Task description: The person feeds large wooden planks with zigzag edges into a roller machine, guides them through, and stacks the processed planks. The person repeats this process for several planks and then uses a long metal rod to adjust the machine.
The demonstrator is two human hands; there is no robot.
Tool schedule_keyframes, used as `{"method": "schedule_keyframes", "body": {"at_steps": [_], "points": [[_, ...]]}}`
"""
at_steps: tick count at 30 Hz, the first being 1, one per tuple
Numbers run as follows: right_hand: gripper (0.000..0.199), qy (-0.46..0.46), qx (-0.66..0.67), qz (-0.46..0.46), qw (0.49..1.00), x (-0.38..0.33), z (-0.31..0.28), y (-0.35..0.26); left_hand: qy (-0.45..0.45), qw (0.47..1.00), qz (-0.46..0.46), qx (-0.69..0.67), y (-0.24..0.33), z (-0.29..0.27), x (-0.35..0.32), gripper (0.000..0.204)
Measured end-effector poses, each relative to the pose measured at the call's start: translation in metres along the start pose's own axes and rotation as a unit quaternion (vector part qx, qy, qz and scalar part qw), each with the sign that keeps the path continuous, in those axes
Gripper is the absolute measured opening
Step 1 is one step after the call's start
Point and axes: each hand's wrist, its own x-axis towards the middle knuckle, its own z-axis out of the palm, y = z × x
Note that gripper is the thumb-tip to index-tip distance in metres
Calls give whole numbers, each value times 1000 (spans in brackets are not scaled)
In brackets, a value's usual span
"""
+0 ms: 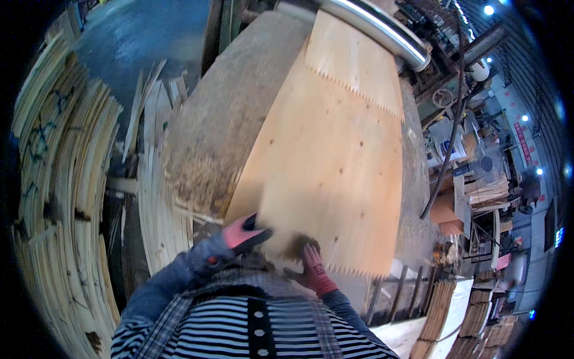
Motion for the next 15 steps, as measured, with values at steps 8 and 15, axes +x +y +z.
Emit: {"method": "schedule_keyframes", "body": {"at_steps": [8,15], "points": [[42,327,54,124,935,-69,-40,-65,-133,982,128,-47,92,55,-77,39],[40,334,-54,16,941,-71,-49,-67,146,988,28,-48,-65,-64,-70,38]]}}
